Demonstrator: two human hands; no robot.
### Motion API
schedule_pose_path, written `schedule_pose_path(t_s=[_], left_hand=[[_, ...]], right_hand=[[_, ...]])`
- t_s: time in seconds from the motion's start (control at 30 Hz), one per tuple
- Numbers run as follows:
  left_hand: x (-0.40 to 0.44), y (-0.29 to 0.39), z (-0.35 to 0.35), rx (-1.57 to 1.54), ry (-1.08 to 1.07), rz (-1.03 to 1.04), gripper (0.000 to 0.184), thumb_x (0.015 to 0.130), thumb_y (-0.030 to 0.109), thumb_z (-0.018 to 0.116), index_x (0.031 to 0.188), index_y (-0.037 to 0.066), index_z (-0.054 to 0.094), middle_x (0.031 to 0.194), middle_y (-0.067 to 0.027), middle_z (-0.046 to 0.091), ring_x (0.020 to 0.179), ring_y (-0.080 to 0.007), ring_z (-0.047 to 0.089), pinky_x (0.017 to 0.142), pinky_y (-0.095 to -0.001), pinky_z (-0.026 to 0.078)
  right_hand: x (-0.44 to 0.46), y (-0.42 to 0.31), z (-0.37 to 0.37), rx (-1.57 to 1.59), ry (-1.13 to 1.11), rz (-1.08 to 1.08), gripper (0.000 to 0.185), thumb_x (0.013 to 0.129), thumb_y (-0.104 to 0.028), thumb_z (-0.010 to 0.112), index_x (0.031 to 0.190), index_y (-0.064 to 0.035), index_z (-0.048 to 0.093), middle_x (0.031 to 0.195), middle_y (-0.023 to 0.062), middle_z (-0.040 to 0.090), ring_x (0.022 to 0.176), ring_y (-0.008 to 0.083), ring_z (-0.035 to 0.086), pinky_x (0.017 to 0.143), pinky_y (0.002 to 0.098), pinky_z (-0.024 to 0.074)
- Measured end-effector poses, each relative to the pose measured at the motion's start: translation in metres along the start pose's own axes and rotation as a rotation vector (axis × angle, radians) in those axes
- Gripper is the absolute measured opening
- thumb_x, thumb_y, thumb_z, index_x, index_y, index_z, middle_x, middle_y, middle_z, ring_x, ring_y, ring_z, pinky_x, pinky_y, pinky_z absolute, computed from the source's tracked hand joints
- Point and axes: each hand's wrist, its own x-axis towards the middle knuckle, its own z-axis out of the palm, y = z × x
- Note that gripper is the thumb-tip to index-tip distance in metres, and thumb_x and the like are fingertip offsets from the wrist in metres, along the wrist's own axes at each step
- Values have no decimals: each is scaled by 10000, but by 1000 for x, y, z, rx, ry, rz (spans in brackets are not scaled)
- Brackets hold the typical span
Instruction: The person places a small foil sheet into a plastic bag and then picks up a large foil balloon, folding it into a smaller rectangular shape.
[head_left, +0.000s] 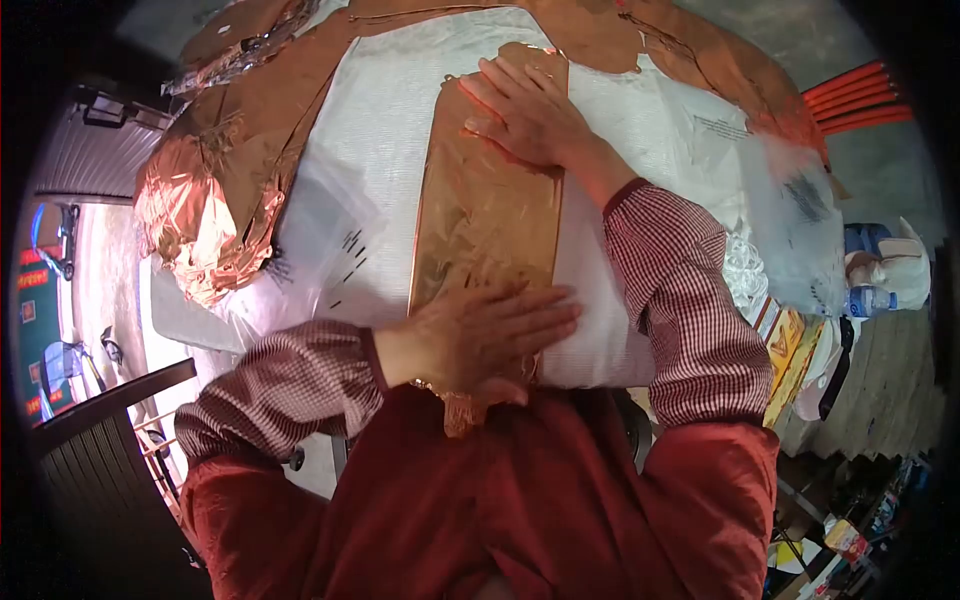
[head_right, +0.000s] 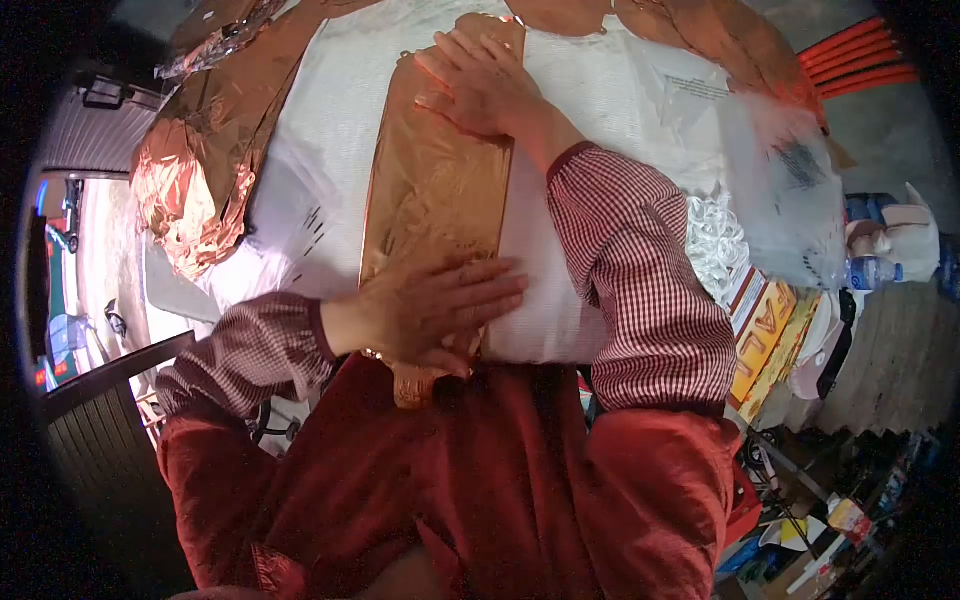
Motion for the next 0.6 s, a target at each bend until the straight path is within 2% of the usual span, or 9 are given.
schedule_pose_path(t_s=[0.1, 0.2, 0.27, 0.3, 0.37, 0.4, 0.47, 0.57, 0.6], left_hand=[[-14, 25, 11, -15, -1, -13, 867, 878, 621, 408, 1484, 42, 188, 1562, -90, 160, 1458, -219, 53, 1168, -409, 114], [-36, 50, 25, -45, 53, -26, 829, 887, 598, 415, 1472, 39, 234, 1546, -102, 214, 1449, -235, 123, 1162, -416, 147], [-56, 68, 36, -124, 138, 41, 781, 888, 566, 449, 1441, 34, 312, 1510, -118, 298, 1417, -260, 237, 1146, -426, 210], [-69, 76, 37, -192, 244, 55, 713, 887, 496, 500, 1412, 33, 367, 1470, -137, 363, 1379, -284, 318, 1123, -430, 265], [-96, 77, 44, 330, 273, -56, 729, 838, 424, 593, 1410, 28, 375, 1477, -146, 350, 1371, -306, 323, 1133, -442, 240], [-102, 75, 46, 331, 274, -60, 729, 838, 424, 593, 1410, 28, 375, 1477, -146, 350, 1371, -306, 323, 1133, -442, 240], [-107, 67, 43, 77, 567, -627, 763, 728, 204, 685, 1384, -30, 373, 1461, -203, 340, 1364, -339, 326, 1106, -446, 293], [-103, 55, 29, 33, 603, -611, 774, 674, 97, 660, 1387, -20, 383, 1458, -190, 346, 1373, -344, 312, 1107, -423, 302], [-102, 53, 25, 31, 518, -602, 804, 659, 101, 677, 1399, -1, 377, 1465, -189, 336, 1378, -344, 303, 1108, -424, 300]], right_hand=[[1, 0, -2, -49, -11, -10, 585, 956, -535, 358, 1425, -185, 372, 1495, 102, 308, 1400, 265, 247, 1140, 452, 182], [4, -3, -12, -48, -111, 13, 577, 960, -518, 367, 1432, -186, 364, 1502, 102, 299, 1402, 268, 246, 1141, 455, 179], [3, -7, -17, -94, -105, 1, 577, 960, -512, 373, 1433, -183, 363, 1502, 106, 300, 1402, 272, 247, 1141, 454, 179], [6, -7, -17, -128, -129, 22, 577, 960, -506, 379, 1435, -180, 363, 1503, 111, 300, 1402, 276, 248, 1140, 454, 180], [5, -7, -12, -71, -119, 16, 577, 960, -507, 378, 1434, -178, 365, 1501, 113, 304, 1402, 279, 247, 1141, 453, 179], [4, -5, -14, -41, -106, 25, 578, 960, -508, 377, 1433, -177, 367, 1500, 116, 308, 1403, 282, 246, 1141, 452, 179], [2, -1, -9, -48, -99, 10, 579, 959, -510, 378, 1434, -178, 367, 1503, 119, 303, 1406, 282, 240, 1143, 451, 178], [7, -2, -9, -36, -94, 12, 580, 959, -509, 381, 1437, -179, 364, 1509, 125, 291, 1410, 280, 232, 1145, 451, 177], [5, -2, -9, -12, -112, 37, 580, 960, -507, 382, 1438, -180, 361, 1512, 128, 284, 1412, 279, 229, 1145, 453, 177]])
